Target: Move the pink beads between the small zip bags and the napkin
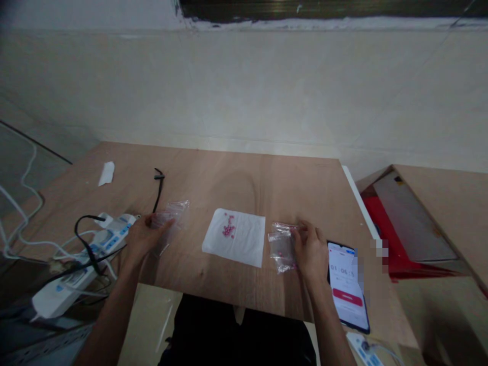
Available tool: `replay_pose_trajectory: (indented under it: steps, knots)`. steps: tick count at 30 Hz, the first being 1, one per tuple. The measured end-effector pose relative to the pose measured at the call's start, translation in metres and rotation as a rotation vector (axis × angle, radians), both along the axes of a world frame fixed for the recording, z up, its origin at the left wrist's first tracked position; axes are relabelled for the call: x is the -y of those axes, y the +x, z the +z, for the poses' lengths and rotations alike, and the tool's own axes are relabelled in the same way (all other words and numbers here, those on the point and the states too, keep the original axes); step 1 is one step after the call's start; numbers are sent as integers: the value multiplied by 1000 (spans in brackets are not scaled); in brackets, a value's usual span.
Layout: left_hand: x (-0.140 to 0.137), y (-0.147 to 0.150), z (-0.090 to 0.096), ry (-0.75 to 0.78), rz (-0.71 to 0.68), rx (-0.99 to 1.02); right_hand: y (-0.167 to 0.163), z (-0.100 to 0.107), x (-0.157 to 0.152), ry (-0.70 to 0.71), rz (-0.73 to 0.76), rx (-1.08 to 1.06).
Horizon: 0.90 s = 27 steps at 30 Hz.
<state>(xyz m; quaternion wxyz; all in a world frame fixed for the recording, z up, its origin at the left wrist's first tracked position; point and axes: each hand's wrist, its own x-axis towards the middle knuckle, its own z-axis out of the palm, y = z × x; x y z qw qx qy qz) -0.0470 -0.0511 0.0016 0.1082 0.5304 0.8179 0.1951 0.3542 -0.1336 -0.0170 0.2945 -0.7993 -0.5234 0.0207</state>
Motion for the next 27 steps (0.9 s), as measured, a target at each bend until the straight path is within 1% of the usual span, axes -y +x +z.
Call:
replay_pose_trajectory:
  steps: [2, 4, 6, 8, 11, 13, 14, 17, 21, 24, 27]
  knots:
    - [5, 2, 6, 80, 35, 49, -1, 6, 1, 73, 1, 19]
    - [13, 8, 13, 217, 27, 135, -5, 14, 1, 121, 33, -10]
    - [24, 19, 18, 339, -49, 234, -17, 22, -2, 133, 113, -56]
    - [36, 33, 20, 389, -158, 286, -38, 28, -8, 120, 250, -116]
    - [53, 58, 14, 367, -331, 299, -80, 27, -21, 25, 536, -180]
    - [63, 72, 7, 342, -436, 325, -106, 22, -28, -36, 649, -175]
    - [67, 78, 4, 321, -465, 348, -115, 18, -31, -61, 678, -166]
    - [77, 90, -5, 249, -481, 427, -132, 7, -36, -120, 704, -138]
    - [82, 94, -8, 182, -474, 513, -134, -4, -38, -179, 688, -86]
    - [81, 93, -8, 118, -517, 479, -134, -8, -38, -203, 676, -39]
    - [77, 92, -9, 98, -557, 417, -136, -8, -37, -220, 680, 11]
